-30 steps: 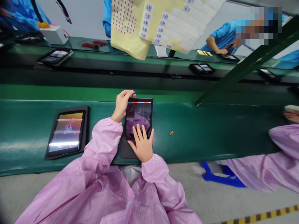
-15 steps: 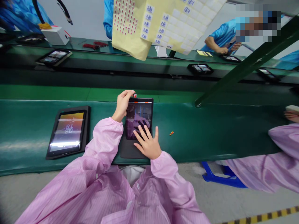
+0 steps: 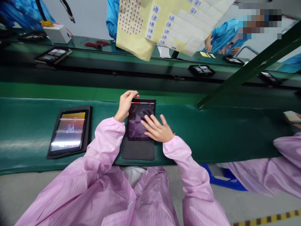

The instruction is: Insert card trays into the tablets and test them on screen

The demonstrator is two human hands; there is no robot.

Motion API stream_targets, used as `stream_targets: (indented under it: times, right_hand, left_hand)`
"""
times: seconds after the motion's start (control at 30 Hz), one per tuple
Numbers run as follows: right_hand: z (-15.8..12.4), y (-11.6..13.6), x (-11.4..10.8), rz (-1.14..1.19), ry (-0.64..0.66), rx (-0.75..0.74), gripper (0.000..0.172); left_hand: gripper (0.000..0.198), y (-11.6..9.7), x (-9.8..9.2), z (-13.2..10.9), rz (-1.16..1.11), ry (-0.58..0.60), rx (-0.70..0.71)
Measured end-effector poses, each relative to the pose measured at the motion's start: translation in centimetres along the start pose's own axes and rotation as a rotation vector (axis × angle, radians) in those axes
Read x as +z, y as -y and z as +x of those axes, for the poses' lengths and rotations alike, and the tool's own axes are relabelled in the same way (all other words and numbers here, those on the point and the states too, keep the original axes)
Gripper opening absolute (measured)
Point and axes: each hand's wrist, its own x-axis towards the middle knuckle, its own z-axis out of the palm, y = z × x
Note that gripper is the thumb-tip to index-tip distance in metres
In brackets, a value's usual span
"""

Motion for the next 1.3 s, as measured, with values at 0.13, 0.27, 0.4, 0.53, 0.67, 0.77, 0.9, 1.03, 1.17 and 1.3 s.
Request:
stream_targets:
  times: [0.13, 0.27, 0.4, 0.53, 0.67, 0.77, 0.9, 1.03, 1.17, 1.3]
  right_hand:
    - [-1.3, 1.3, 0.5, 0.235, 0.241, -0.153, 0.048]
    - [0.2, -1.8, 1.0, 0.360, 0.477, 0.081, 0.047]
    - [1.1, -3.4, 0.7, 0.257, 0.295, 0.292, 0.056]
    - [-0.7, -1.4, 0.1, 0.332, 0.268, 0.070, 0.050]
    - [-2.9, 0.4, -0.2, 0.364, 0.332, -0.130, 0.046]
    - [-3.5, 0.8, -0.2, 0.356, 0.355, -0.105, 0.045]
    - [-2.3, 2.6, -0.3, 0.231, 0.150, 0.147, 0.054]
    - [1.3, 6.4, 0.0, 0.166, 0.025, 0.526, 0.068]
    - [5.2, 9.6, 0.8, 0.218, 0.061, 0.818, 0.074]
    - [7.1, 11.9, 0.8, 0.299, 0.066, 0.858, 0.082]
  left_hand:
    - [0.015, -0.1, 0.0, 0.0, -0.001, 0.003, 0.004]
    - [0.016, -0.3, 0.1, -0.2, 0.002, 0.003, 0.011]
    - [0.016, -0.5, 0.1, -0.3, -0.012, 0.011, -0.006]
    - [0.016, -0.4, 0.0, -0.2, -0.015, 0.007, -0.024]
    - [0.016, -0.3, 0.1, -0.1, -0.030, 0.011, -0.030]
    - [0.016, -0.3, 0.0, -0.1, -0.037, 0.014, -0.023]
    - [0.015, -0.3, 0.1, -0.2, -0.030, 0.016, -0.022]
    - [0.014, -0.3, 0.2, -0.2, 0.009, -0.018, -0.022]
    - [0.018, -0.6, -1.0, -0.6, -0.030, -0.049, -0.104]
    - [0.051, -1.3, -4.1, -3.6, -0.231, 0.140, -0.509]
